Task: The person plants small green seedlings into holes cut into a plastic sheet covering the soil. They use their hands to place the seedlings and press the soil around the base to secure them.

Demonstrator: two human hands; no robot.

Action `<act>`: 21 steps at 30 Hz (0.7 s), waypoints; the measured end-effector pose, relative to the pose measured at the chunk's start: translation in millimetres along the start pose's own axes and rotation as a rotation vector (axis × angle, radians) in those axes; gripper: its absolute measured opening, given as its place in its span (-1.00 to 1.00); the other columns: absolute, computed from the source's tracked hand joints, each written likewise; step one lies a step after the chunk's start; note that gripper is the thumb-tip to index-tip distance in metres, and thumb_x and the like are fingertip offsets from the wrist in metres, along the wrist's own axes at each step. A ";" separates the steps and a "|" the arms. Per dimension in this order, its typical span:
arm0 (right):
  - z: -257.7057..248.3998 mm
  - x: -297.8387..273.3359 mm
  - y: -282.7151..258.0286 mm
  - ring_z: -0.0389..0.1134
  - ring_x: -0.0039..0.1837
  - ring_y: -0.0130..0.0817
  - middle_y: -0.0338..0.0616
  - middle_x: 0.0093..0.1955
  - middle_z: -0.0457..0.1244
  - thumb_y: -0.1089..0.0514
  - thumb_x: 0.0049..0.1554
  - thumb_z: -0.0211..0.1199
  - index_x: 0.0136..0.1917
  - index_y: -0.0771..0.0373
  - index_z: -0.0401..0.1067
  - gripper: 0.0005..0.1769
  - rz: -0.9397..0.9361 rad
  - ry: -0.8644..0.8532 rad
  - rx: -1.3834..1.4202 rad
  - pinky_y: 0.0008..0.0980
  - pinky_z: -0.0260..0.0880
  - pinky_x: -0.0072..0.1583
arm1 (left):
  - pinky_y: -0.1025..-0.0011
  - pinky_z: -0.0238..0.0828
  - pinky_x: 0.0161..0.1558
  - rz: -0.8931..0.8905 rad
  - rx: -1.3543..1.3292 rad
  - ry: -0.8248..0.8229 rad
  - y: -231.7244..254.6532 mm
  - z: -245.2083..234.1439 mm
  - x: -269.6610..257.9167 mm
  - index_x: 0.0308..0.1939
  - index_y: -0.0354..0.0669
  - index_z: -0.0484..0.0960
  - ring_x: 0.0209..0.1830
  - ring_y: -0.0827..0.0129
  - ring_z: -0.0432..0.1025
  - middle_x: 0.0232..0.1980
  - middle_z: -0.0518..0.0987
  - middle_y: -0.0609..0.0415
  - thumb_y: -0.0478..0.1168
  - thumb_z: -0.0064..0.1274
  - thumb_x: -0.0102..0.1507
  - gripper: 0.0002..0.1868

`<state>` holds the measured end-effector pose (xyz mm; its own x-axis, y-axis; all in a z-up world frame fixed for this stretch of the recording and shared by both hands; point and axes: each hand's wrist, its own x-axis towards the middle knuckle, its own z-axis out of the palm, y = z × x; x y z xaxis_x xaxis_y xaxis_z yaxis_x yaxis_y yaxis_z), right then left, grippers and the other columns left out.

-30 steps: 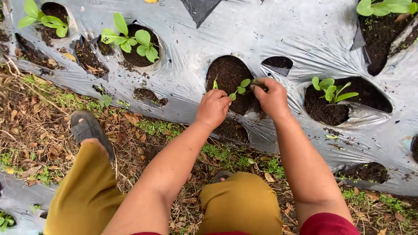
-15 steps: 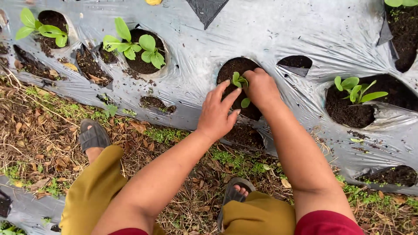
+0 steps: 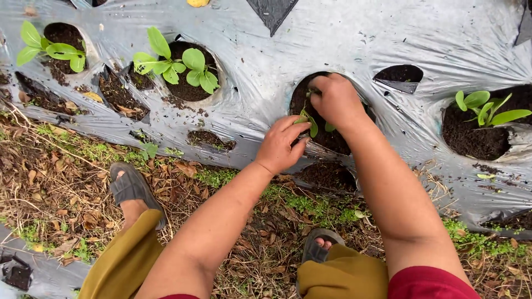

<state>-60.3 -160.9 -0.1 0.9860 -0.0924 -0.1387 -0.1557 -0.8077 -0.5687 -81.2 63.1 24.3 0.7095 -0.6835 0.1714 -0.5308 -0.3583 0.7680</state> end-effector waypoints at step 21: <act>-3.3 -21.6 2.7 0.44 -0.04 0.10 -0.13 0.01 0.23 0.07 0.14 0.30 0.11 -0.11 0.51 -0.76 0.040 0.071 -0.060 0.02 0.56 -0.08 | 0.10 0.44 0.03 0.143 -0.003 0.131 3.4 10.3 1.9 -0.14 -0.02 0.64 0.05 0.02 0.50 0.08 0.54 0.01 0.02 0.21 0.17 -0.70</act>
<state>-81.9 -163.0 4.1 0.9811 -0.1648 -0.1014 -0.1935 -0.8358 -0.5139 -86.4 54.1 20.8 0.6815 -0.6386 0.3574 -0.6290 -0.2616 0.7320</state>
